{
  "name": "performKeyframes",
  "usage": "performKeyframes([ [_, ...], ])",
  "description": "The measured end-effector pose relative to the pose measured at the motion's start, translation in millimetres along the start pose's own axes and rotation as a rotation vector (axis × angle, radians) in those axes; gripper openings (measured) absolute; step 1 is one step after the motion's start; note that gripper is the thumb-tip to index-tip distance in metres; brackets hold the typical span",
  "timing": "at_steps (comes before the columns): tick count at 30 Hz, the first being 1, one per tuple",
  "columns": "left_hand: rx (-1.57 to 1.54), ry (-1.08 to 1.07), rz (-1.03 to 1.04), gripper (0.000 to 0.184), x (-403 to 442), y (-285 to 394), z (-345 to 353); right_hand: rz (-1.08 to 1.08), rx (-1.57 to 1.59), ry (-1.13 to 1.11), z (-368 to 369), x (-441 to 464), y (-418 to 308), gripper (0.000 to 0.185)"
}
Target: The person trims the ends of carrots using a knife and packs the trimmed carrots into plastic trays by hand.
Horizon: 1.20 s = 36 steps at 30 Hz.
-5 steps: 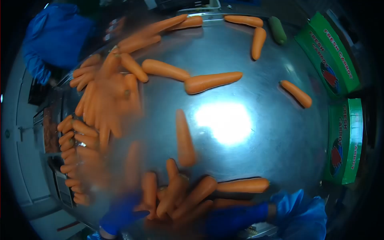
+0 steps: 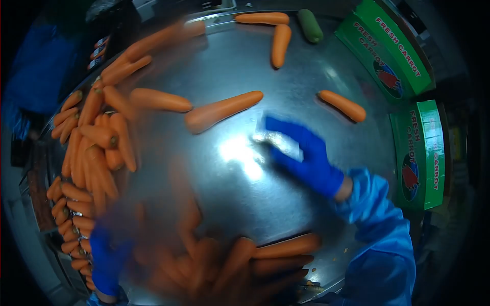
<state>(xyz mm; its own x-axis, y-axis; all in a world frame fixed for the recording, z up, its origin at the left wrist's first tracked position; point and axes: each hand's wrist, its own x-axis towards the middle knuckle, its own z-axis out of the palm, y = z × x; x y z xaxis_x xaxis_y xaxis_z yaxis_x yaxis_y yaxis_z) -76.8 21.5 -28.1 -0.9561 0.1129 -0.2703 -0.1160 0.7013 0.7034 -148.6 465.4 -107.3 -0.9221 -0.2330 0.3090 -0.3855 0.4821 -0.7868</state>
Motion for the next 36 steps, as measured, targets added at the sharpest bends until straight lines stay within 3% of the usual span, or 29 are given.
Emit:
performKeyframes([
  [1, -0.152, 0.126, -0.001, 0.066, 31, 23, 12, 0.026, -0.050, 0.178, -15, 29, 34, 0.045],
  [2, -0.079, 0.139, 0.158, 0.065, 60, 29, 15, 0.009, -0.117, 0.285, -27, 56, 74, 0.053],
  [4, 0.021, 0.148, 0.378, 0.063, 121, 40, 29, 0.184, -0.359, 0.461, -45, 100, 138, 0.070],
  [6, 0.033, 0.142, 0.482, 0.062, 182, 51, 52, 0.472, -0.384, 0.527, -47, 144, 166, 0.087],
  [7, 0.000, 0.147, 0.525, 0.061, 214, 53, 68, 0.465, -0.422, 0.492, -47, 160, 172, 0.090],
  [9, 0.320, 0.304, 0.723, 0.061, 285, 42, 89, 0.458, -0.489, 0.414, -37, 183, 184, 0.094],
  [11, 0.711, 0.484, 0.687, 0.057, 346, 19, 100, 0.379, -0.504, 0.451, -14, 207, 233, 0.091],
  [12, 0.739, 0.404, 0.590, 0.054, 353, 15, 106, 0.343, -0.510, 0.472, -4, 210, 251, 0.090],
  [13, 0.767, 0.330, 0.495, 0.052, 359, 14, 109, 0.099, -0.464, 0.491, 4, 199, 252, 0.082],
  [14, 0.797, 0.259, 0.404, 0.049, 363, 14, 110, 0.023, -0.354, 0.375, 9, 190, 243, 0.078],
  [16, 0.731, 0.376, 0.437, 0.034, 351, 17, 118, -0.130, -0.131, 0.138, 16, 170, 206, 0.070],
  [18, 0.683, 0.461, 0.465, 0.026, 338, 10, 124, -0.066, 0.205, -0.104, 35, 146, 168, 0.061],
  [20, 0.551, 0.383, 0.527, 0.021, 321, -16, 125, -0.041, 0.377, -0.269, 50, 121, 143, 0.059],
  [22, 0.656, 0.262, 0.562, 0.019, 282, -12, 121, 0.033, 0.539, -0.437, 58, 94, 117, 0.060],
  [23, 0.832, 0.172, 0.554, 0.017, 253, 0, 122, -0.027, 0.483, -0.483, 64, 78, 105, 0.059],
  [24, 0.780, 0.174, 0.622, 0.016, 227, -3, 123, -0.084, 0.427, -0.526, 72, 57, 93, 0.058],
  [26, 0.716, 0.072, 0.634, 0.015, 171, -16, 124, 0.643, 1.453, -0.720, 108, -8, 80, 0.057],
  [28, 0.647, -0.076, 0.460, 0.015, 111, -25, 126, 0.107, 0.839, -0.705, 103, -45, 42, 0.054],
  [33, 0.629, -0.144, 0.306, 0.022, 45, -33, 117, -0.139, 0.434, -0.915, 84, -13, 33, 0.050],
  [34, 0.572, -0.064, 0.294, 0.025, 46, -32, 121, -0.102, 0.556, -0.597, 87, 8, 44, 0.050],
  [36, 0.487, 0.038, 0.266, 0.033, 50, -29, 126, -0.054, 0.310, -0.220, 90, 82, 69, 0.052],
])
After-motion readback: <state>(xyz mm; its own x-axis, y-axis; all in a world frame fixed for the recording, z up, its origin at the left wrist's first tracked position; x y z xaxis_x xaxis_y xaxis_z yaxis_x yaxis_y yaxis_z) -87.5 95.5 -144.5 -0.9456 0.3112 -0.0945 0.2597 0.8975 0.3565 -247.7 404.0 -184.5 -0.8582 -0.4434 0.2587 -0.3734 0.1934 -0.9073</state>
